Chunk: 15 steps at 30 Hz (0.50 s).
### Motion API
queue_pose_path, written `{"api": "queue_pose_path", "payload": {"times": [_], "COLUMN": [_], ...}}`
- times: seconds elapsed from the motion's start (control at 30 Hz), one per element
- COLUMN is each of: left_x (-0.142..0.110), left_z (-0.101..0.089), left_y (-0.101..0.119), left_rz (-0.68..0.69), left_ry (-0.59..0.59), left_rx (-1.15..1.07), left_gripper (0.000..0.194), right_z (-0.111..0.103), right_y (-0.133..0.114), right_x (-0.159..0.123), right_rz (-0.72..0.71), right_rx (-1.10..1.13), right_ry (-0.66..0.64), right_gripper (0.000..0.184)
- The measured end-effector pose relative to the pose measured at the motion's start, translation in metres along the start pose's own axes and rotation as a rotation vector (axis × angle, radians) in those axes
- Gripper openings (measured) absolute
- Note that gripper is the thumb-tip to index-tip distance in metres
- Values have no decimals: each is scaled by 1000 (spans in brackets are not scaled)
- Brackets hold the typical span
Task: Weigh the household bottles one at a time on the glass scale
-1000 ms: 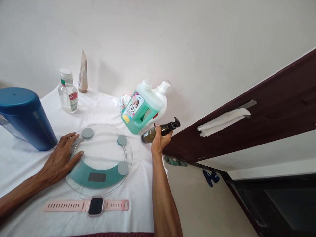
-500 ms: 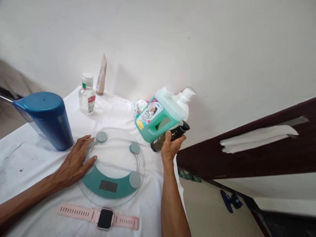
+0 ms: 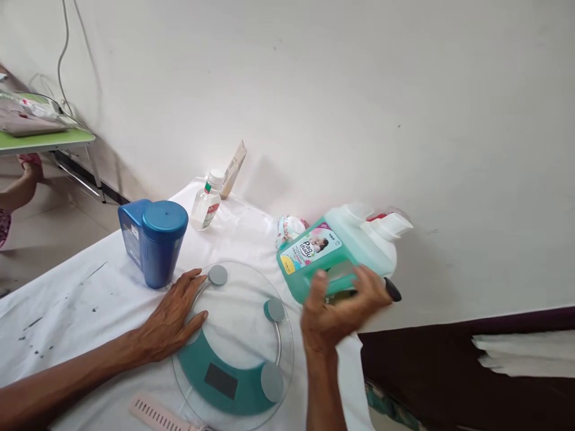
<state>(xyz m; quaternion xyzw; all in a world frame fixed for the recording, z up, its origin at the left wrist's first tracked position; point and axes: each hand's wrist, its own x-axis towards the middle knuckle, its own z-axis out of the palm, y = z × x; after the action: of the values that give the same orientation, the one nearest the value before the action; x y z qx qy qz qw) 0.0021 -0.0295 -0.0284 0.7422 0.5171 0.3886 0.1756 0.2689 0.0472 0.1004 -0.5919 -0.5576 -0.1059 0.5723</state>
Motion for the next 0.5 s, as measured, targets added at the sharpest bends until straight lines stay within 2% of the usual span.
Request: {"api": "queue_pose_path", "payload": {"times": [0.03,0.1,0.2,0.23,0.3,0.4,0.5], "left_x": [-1,-2,-3,-3,-3,-3,-3], "left_z": [1,3,5,6,7,8,9], "left_y": [0,0,-1,-1,-1,-1,-1], "left_rz": [-2,-1,6,10,11,11,7], "left_ry": [7,21,25,20,9,1,0], "left_rx": [4,16,33,37,38,26,7], "left_gripper": [73,75,79,81,85,88,88], "right_z": [21,71,155,180,223,262,270], "right_y": [-16,-45,-78,-87,-103,-119,-124], "right_x": [0,-3,-12,-15,-20,-23,-24], "right_rz": [-58,-21,116,157,230,285,311], "right_rx": [63,224,378,394,391,376,377], "right_ry": [-69,-275,-556,-616,-646,-618,-588], "right_gripper": [55,48,66,74,82,68,53]}}
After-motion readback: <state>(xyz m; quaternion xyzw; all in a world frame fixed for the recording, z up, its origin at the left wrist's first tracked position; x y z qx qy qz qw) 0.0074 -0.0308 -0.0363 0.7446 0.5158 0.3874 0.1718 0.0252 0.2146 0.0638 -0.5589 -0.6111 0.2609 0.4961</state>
